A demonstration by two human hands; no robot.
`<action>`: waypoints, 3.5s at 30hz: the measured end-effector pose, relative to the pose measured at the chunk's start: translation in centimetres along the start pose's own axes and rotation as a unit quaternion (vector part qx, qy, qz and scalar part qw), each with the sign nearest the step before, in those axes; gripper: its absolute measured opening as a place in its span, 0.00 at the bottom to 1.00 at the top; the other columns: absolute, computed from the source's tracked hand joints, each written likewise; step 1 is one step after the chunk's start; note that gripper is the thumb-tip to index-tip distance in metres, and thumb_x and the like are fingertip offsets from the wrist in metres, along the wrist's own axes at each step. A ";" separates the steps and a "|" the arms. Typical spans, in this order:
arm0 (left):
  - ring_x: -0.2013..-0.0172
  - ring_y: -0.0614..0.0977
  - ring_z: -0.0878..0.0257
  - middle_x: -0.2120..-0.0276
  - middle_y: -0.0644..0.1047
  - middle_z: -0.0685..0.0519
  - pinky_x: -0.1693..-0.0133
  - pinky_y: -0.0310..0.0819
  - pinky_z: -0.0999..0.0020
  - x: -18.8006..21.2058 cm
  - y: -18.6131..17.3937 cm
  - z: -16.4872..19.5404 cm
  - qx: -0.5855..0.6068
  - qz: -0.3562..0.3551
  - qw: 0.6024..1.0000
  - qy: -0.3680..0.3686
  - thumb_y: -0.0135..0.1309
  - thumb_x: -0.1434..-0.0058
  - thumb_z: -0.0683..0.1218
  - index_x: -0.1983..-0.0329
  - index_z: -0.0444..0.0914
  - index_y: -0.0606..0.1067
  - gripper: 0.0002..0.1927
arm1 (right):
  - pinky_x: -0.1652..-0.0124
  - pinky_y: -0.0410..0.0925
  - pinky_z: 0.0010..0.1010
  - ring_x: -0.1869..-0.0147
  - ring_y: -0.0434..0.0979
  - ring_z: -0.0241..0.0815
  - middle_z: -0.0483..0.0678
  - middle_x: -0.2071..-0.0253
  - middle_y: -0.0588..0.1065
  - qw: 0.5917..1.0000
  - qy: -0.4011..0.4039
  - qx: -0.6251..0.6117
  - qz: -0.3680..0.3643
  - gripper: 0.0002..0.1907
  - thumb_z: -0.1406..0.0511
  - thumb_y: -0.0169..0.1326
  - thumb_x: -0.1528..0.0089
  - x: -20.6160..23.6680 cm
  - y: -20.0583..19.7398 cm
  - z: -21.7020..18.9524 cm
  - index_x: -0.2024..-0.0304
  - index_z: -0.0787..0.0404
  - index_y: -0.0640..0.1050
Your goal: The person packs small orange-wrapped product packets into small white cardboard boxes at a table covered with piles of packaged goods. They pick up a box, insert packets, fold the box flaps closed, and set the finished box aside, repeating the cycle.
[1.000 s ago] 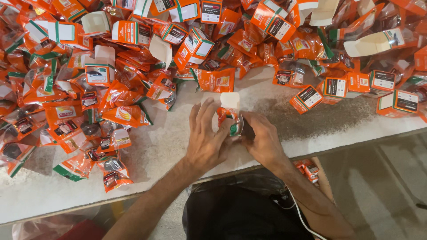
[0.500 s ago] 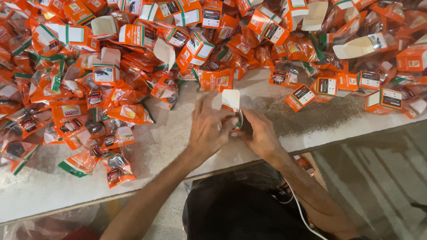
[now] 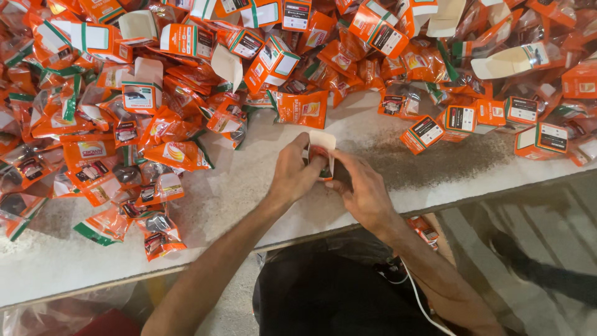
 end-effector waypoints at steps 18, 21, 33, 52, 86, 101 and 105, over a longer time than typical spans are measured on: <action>0.40 0.82 0.51 0.41 0.79 0.47 0.41 0.80 0.60 1.9 -1.3 0.5 -0.087 -0.033 0.956 0.277 0.52 0.43 0.33 0.44 0.35 0.77 0.22 | 0.51 0.73 0.46 0.42 0.77 0.64 0.61 0.43 0.76 0.995 -0.027 0.095 -0.002 0.27 0.74 0.64 0.44 -0.2 0.1 2.1 0.46 0.63 0.67; 0.35 0.73 0.40 0.39 0.73 0.41 0.37 0.71 0.51 3.1 -1.9 1.0 -0.160 -0.076 0.906 0.385 0.66 0.43 0.41 0.44 0.32 0.74 0.24 | 0.52 0.73 0.46 0.42 0.77 0.65 0.62 0.45 0.76 0.997 -0.010 0.075 0.004 0.30 0.73 0.64 0.43 0.0 0.2 3.0 0.43 0.64 0.62; 0.30 0.69 0.39 0.32 0.69 0.39 0.34 0.72 0.52 3.6 -2.3 1.3 -0.242 -0.078 0.877 0.408 0.67 0.45 0.41 0.48 0.35 0.72 0.23 | 0.45 0.71 0.47 0.38 0.75 0.63 0.61 0.40 0.74 0.990 -0.091 0.101 -0.036 0.32 0.72 0.63 0.43 -0.5 -0.3 1.2 0.38 0.61 0.66; 0.76 0.79 0.55 0.72 0.76 0.47 0.71 0.72 0.60 -1.3 -7.4 6.0 -0.238 0.243 0.902 0.266 0.55 0.37 0.38 0.63 0.34 0.74 0.02 | 0.31 0.60 0.58 0.26 0.60 0.71 0.67 0.29 0.59 0.951 -0.179 0.247 0.056 0.44 0.54 0.62 0.37 -2.8 0.8 -0.9 0.29 0.71 0.57; 0.41 0.72 0.44 0.51 0.75 0.46 0.36 0.57 0.33 2.8 -1.4 2.1 -0.390 0.099 0.822 0.403 0.62 0.47 0.41 0.46 0.38 0.75 0.23 | 0.48 0.73 0.36 0.46 0.82 0.50 0.56 0.48 0.78 0.999 -0.009 -0.031 -0.016 0.29 0.74 0.65 0.44 -1.9 -0.9 1.1 0.40 0.65 0.73; 0.68 0.78 0.68 0.65 0.77 0.46 0.67 0.79 0.66 -1.2 0.5 -2.3 0.091 0.026 0.995 0.019 0.54 0.40 0.34 0.58 0.28 0.73 0.07 | 0.44 0.72 0.42 0.39 0.77 0.57 0.56 0.43 0.76 0.997 -0.052 0.050 0.012 0.32 0.69 0.68 0.43 -0.8 0.0 1.9 0.38 0.60 0.72; 0.65 0.78 0.70 0.66 0.76 0.51 0.64 0.81 0.67 -0.3 0.2 -2.1 0.196 -0.008 0.980 0.023 0.52 0.38 0.35 0.58 0.30 0.69 0.07 | 0.42 0.70 0.45 0.36 0.75 0.60 0.59 0.40 0.74 0.986 -0.125 0.108 0.009 0.30 0.74 0.63 0.43 -0.8 0.1 1.4 0.38 0.63 0.74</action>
Point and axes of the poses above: each hand's wrist, its own x-axis away from the middle knuckle, its own y-axis out of the palm, z = x × y, the point moved 2 cm from there along -x, towards the middle knuckle
